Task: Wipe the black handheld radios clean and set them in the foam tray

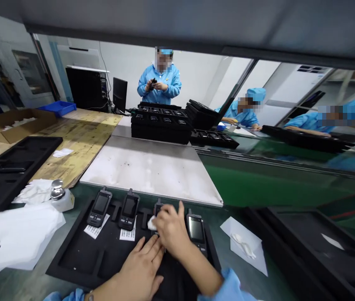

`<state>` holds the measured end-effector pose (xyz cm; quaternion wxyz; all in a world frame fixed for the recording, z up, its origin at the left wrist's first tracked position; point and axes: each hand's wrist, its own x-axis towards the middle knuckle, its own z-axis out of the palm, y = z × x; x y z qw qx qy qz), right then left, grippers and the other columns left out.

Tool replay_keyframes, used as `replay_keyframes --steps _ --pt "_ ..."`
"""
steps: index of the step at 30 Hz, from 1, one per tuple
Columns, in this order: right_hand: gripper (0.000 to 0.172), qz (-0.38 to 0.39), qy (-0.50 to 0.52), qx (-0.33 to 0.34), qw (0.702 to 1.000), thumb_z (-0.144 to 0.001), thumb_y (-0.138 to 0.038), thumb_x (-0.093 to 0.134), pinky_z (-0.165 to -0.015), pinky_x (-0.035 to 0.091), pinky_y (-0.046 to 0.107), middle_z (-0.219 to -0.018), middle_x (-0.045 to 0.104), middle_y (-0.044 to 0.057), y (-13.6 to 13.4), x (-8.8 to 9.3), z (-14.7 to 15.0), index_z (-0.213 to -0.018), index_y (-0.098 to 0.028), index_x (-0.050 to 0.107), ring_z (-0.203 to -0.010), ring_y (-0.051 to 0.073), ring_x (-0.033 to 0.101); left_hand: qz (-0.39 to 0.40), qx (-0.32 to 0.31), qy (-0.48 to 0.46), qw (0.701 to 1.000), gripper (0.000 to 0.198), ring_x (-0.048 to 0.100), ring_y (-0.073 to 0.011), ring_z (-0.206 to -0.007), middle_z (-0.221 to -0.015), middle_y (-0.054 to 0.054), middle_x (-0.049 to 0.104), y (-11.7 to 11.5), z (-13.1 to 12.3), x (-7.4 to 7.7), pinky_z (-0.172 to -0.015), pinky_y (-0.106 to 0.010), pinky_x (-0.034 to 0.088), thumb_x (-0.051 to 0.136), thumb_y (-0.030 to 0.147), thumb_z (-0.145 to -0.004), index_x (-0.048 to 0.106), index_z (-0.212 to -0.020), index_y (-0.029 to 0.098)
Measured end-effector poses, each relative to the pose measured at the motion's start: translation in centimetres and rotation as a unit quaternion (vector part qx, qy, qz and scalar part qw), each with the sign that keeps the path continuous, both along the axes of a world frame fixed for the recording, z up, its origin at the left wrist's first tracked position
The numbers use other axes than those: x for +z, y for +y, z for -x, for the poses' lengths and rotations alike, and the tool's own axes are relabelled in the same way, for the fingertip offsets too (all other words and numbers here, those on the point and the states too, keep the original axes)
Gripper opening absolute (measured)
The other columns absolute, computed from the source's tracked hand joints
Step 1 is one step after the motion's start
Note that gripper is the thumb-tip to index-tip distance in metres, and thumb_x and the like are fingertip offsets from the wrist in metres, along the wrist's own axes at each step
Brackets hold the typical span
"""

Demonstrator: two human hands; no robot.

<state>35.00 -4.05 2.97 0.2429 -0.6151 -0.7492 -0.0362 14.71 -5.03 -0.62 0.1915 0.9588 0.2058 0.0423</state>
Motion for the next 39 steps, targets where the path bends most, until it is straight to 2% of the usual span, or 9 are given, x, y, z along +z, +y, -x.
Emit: replay_keyframes --steps 2,5,11,14,18,23,28,34,39 --pt "0.017 0.001 0.002 0.017 1.0 -0.086 -0.016 0.062 -0.109 -0.003 0.063 -0.079 0.067 -0.002 0.1 -0.2 0.2 -0.084 -0.03 0.071 -0.102 0.024 0.05 -0.003 -0.013 0.002 1.0 0.066 0.021 -0.0284 -0.147 -0.159 -0.01 0.022 0.1 0.0 -0.1 -0.118 -0.052 0.024 0.045 0.04 -0.095 0.024 -0.153 0.017" --pt "0.017 -0.029 0.006 -0.075 0.997 -0.087 -0.016 0.061 -0.108 -0.001 0.065 -0.087 0.069 0.0 0.8 0.0 0.0 -0.087 -0.029 0.072 -0.103 0.025 0.049 -0.017 -0.007 0.008 1.0 0.066 0.021 -0.0273 -0.147 -0.16 -0.007 0.02 0.1 -0.1 -0.1 -0.119 -0.05 0.024 0.05 0.031 -0.091 0.028 -0.152 0.018" --pt "0.016 0.006 -0.027 0.046 0.999 -0.085 -0.018 0.065 -0.108 -0.004 0.064 -0.083 0.069 -0.002 2.2 0.3 -0.7 -0.087 -0.032 0.072 -0.102 0.023 0.049 -0.021 -0.003 0.01 1.0 0.068 0.024 -0.027 -0.146 -0.158 -0.007 0.025 0.0 -0.2 0.1 -0.118 -0.049 0.027 0.053 0.025 -0.086 0.031 -0.15 0.017" --pt "0.019 -0.029 -0.01 -0.032 0.999 -0.088 -0.017 0.062 -0.109 0.003 0.063 -0.09 0.07 -0.001 0.9 -0.1 -1.6 -0.093 -0.032 0.073 -0.103 0.023 0.05 -0.019 0.004 0.01 1.0 0.07 0.021 -0.0267 -0.147 -0.16 -0.006 0.021 -0.1 -0.1 0.1 -0.118 -0.049 0.025 0.053 0.021 -0.084 0.032 -0.15 0.018" --pt "0.022 -0.03 -0.013 0.01 0.999 -0.089 -0.016 0.059 -0.109 0.005 0.061 -0.085 0.069 -0.002 -1.2 -0.6 -2.2 -0.093 -0.033 0.073 -0.1 0.022 0.052 -0.012 -0.001 -0.003 1.0 0.063 0.026 -0.0272 -0.145 -0.158 -0.008 0.028 -0.1 -0.1 0.1 -0.118 -0.048 0.027 0.052 0.026 -0.086 0.038 -0.147 0.016" --pt "0.022 -0.043 0.023 -0.074 0.996 -0.089 -0.015 0.06 -0.108 0.005 0.062 -0.091 0.07 -0.001 -1.0 -0.3 -2.3 -0.092 -0.031 0.074 -0.102 0.024 0.051 -0.033 0.009 0.018 0.999 0.066 0.027 -0.0291 -0.145 -0.159 -0.008 0.024 -0.1 -0.2 1.1 -0.115 -0.05 0.032 0.052 0.017 -0.081 0.039 -0.146 0.014" --pt "0.026 -0.032 0.04 -0.038 0.998 -0.09 -0.017 0.057 -0.109 0.006 0.061 -0.08 0.069 -0.003 -4.3 -1.0 -2.5 -0.095 -0.036 0.073 -0.1 0.023 0.054 -0.055 0.006 0.001 0.998 0.065 0.031 -0.0281 -0.143 -0.157 -0.006 0.029 -0.2 -0.3 0.6 -0.114 -0.048 0.036 0.054 0.016 -0.079 0.043 -0.144 0.018" --pt "0.031 -0.107 0.111 -0.231 0.961 -0.095 -0.044 0.05 -0.092 0.035 0.047 -0.089 0.071 0.006 -9.6 -1.0 -9.6 -0.091 -0.026 0.074 -0.092 0.026 0.059 -0.077 0.015 -0.045 0.996 0.056 0.037 -0.0266 -0.14 -0.153 -0.008 0.039 -1.2 -1.3 -0.1 -0.116 -0.046 0.032 0.052 0.019 -0.087 0.044 -0.143 0.02" --pt "0.034 -0.106 0.091 -0.244 0.96 -0.096 -0.042 0.045 -0.092 0.035 0.047 -0.09 0.069 0.008 -9.3 -1.2 -11.4 -0.093 -0.024 0.075 -0.09 0.025 0.058 -0.042 -0.089 -0.059 0.993 0.058 0.032 -0.0278 -0.143 -0.156 -0.009 0.032 -3.1 -5.3 0.4 -0.119 -0.048 0.024 0.048 0.038 -0.096 0.035 -0.149 0.017"
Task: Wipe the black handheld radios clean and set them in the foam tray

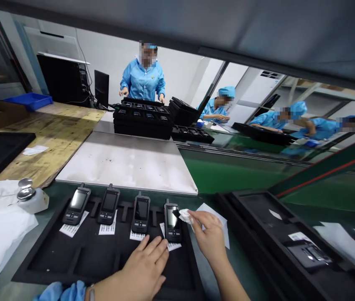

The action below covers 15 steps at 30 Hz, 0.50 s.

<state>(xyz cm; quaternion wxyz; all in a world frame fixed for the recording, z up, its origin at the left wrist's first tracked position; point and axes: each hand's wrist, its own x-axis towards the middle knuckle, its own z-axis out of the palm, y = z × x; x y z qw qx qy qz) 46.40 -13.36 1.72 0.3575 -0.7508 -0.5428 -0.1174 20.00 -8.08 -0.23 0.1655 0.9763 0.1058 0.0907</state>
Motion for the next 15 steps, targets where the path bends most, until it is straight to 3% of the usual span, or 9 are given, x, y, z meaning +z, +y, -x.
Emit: replay_keyframes --steps 5,11,15 --pt "0.026 0.046 -0.056 0.036 0.997 -0.094 -0.024 0.048 -0.103 0.016 0.062 -0.095 0.069 0.004 3.5 0.5 2.9 -0.096 -0.028 0.073 -0.098 0.025 0.053 0.019 -0.004 0.006 1.0 0.074 0.022 -0.032 -0.146 -0.158 -0.016 0.024 -0.9 -3.4 -0.8 -0.117 -0.055 0.021 0.043 0.055 -0.096 0.027 -0.152 0.01" --pt "0.031 0.12 -0.088 0.143 0.979 -0.089 -0.011 0.05 -0.107 0.002 0.064 -0.09 0.07 0.001 1.5 0.6 3.9 -0.092 -0.032 0.073 -0.104 0.026 0.051 0.012 0.0 0.005 1.0 0.073 0.02 -0.0292 -0.147 -0.157 -0.016 0.027 -0.8 -3.5 -1.3 -0.119 -0.05 0.019 0.041 0.053 -0.097 0.026 -0.152 0.008" --pt "0.028 0.091 -0.073 0.073 0.991 -0.091 -0.013 0.05 -0.106 0.004 0.066 -0.093 0.07 0.004 2.1 1.1 3.2 -0.091 -0.028 0.074 -0.103 0.028 0.05 0.004 -0.002 0.014 1.0 0.066 0.019 -0.029 -0.147 -0.158 -0.015 0.024 -0.8 -3.4 -1.2 -0.119 -0.047 0.019 0.042 0.046 -0.097 0.029 -0.151 0.009"
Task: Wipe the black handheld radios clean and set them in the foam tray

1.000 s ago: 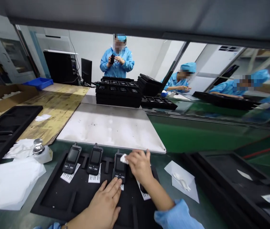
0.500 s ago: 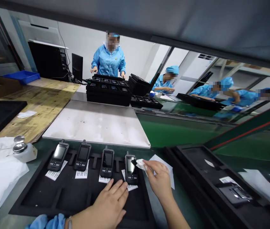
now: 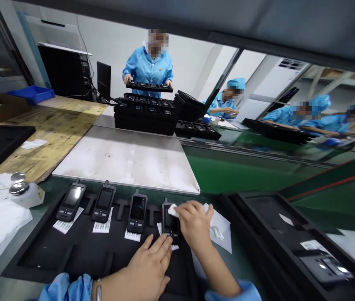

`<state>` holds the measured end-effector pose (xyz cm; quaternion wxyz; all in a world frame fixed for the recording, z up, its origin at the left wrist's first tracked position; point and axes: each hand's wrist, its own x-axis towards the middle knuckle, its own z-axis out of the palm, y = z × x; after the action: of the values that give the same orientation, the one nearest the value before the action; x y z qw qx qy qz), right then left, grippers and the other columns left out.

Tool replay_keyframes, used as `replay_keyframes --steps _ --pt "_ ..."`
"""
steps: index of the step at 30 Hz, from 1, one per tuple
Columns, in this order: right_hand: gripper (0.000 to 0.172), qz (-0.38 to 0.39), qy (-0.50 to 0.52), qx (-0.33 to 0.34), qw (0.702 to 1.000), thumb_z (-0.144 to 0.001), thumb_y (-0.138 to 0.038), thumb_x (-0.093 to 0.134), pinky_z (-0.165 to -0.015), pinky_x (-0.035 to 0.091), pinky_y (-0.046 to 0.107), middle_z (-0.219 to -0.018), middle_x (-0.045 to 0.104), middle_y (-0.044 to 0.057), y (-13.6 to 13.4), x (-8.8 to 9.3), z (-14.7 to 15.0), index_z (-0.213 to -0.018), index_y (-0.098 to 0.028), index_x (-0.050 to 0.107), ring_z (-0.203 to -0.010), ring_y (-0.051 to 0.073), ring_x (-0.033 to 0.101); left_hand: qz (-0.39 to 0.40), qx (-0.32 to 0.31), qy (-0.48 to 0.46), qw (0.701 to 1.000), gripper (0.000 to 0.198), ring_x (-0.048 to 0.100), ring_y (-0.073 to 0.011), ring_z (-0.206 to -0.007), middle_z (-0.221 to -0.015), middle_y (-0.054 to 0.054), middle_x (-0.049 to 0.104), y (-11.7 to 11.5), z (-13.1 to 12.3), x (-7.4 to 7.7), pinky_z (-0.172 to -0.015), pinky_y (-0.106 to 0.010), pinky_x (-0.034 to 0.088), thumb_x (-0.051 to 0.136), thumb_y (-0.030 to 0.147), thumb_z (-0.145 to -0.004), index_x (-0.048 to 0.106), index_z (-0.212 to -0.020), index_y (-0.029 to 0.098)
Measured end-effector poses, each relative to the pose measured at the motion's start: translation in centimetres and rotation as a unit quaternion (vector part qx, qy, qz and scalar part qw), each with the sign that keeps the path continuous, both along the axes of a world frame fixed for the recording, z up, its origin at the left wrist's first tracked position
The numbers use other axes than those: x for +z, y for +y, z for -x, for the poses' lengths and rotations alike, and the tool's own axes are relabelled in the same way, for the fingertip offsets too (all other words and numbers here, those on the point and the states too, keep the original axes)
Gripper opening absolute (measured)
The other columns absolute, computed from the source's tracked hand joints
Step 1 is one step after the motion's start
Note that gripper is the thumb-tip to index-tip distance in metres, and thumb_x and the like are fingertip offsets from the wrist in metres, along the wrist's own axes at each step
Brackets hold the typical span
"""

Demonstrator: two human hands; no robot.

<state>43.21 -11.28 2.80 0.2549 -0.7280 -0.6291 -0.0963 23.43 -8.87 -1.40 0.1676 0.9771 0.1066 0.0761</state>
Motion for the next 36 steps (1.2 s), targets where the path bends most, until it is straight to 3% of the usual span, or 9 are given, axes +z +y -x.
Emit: replay_keyframes --steps 6,11,16,21,26,32,36 --pt "0.026 0.035 -0.004 0.091 0.995 -0.085 -0.011 0.058 -0.109 -0.003 0.064 -0.086 0.069 -0.002 0.8 -0.4 1.2 -0.089 -0.032 0.072 -0.101 0.024 0.052 0.01 0.002 0.025 1.0 0.065 0.025 -0.0298 -0.145 -0.155 -0.017 0.032 0.0 -0.1 0.0 -0.117 -0.05 0.023 0.037 0.051 -0.098 0.037 -0.147 0.008" --pt "0.025 0.011 -0.017 0.022 1.0 -0.088 -0.013 0.056 -0.108 0.003 0.065 -0.092 0.07 0.001 2.3 0.3 0.7 -0.092 -0.03 0.074 -0.101 0.024 0.05 -0.001 -0.002 0.016 1.0 0.064 0.02 -0.0307 -0.147 -0.158 -0.016 0.022 0.1 -0.1 -0.5 -0.117 -0.049 0.024 0.039 0.046 -0.098 0.034 -0.148 0.007" --pt "0.027 0.043 -0.02 0.13 0.99 -0.082 -0.01 0.061 -0.109 -0.007 0.063 -0.084 0.069 -0.002 2.3 -0.1 1.4 -0.089 -0.034 0.073 -0.1 0.023 0.05 0.019 0.001 0.024 1.0 0.064 0.028 -0.031 -0.144 -0.152 -0.016 0.037 0.2 -0.2 -0.8 -0.116 -0.049 0.027 0.042 0.05 -0.096 0.041 -0.145 0.009" --pt "0.026 0.003 -0.026 0.037 0.999 -0.087 -0.013 0.056 -0.109 0.002 0.064 -0.094 0.07 0.001 1.9 0.2 -0.4 -0.093 -0.03 0.074 -0.102 0.024 0.05 -0.002 -0.003 0.01 1.0 0.063 0.02 -0.0309 -0.147 -0.159 -0.014 0.02 0.2 -0.3 -1.2 -0.115 -0.05 0.028 0.04 0.046 -0.098 0.037 -0.147 0.006" --pt "0.031 -0.003 -0.033 0.083 0.996 -0.086 -0.01 0.051 -0.11 0.002 0.062 -0.089 0.07 0.0 -0.5 -1.3 -0.2 -0.094 -0.031 0.072 -0.099 0.023 0.052 0.008 -0.015 0.024 1.0 0.065 0.026 -0.031 -0.145 -0.157 -0.015 0.025 0.4 -0.4 -1.2 -0.114 -0.048 0.032 0.043 0.05 -0.096 0.044 -0.144 0.007" --pt "0.027 -0.03 -0.009 0.023 0.999 -0.09 -0.015 0.054 -0.107 0.004 0.063 -0.091 0.071 -0.001 0.8 -0.5 -2.2 -0.093 -0.033 0.073 -0.103 0.025 0.051 0.014 -0.011 0.034 0.999 0.066 0.016 -0.0322 -0.148 -0.16 -0.014 0.012 0.3 -0.5 -1.4 -0.114 -0.053 0.032 0.04 0.046 -0.097 0.035 -0.148 0.004" --pt "0.03 -0.022 -0.013 0.048 0.999 -0.093 -0.016 0.049 -0.107 0.007 0.061 -0.091 0.07 0.0 -1.8 -1.6 -2.0 -0.102 -0.033 0.072 -0.098 0.023 0.052 0.035 -0.028 0.05 0.998 0.067 0.018 -0.0319 -0.147 -0.159 -0.015 0.015 0.6 -0.7 -1.9 -0.114 -0.052 0.032 0.043 0.046 -0.095 0.035 -0.147 0.004"
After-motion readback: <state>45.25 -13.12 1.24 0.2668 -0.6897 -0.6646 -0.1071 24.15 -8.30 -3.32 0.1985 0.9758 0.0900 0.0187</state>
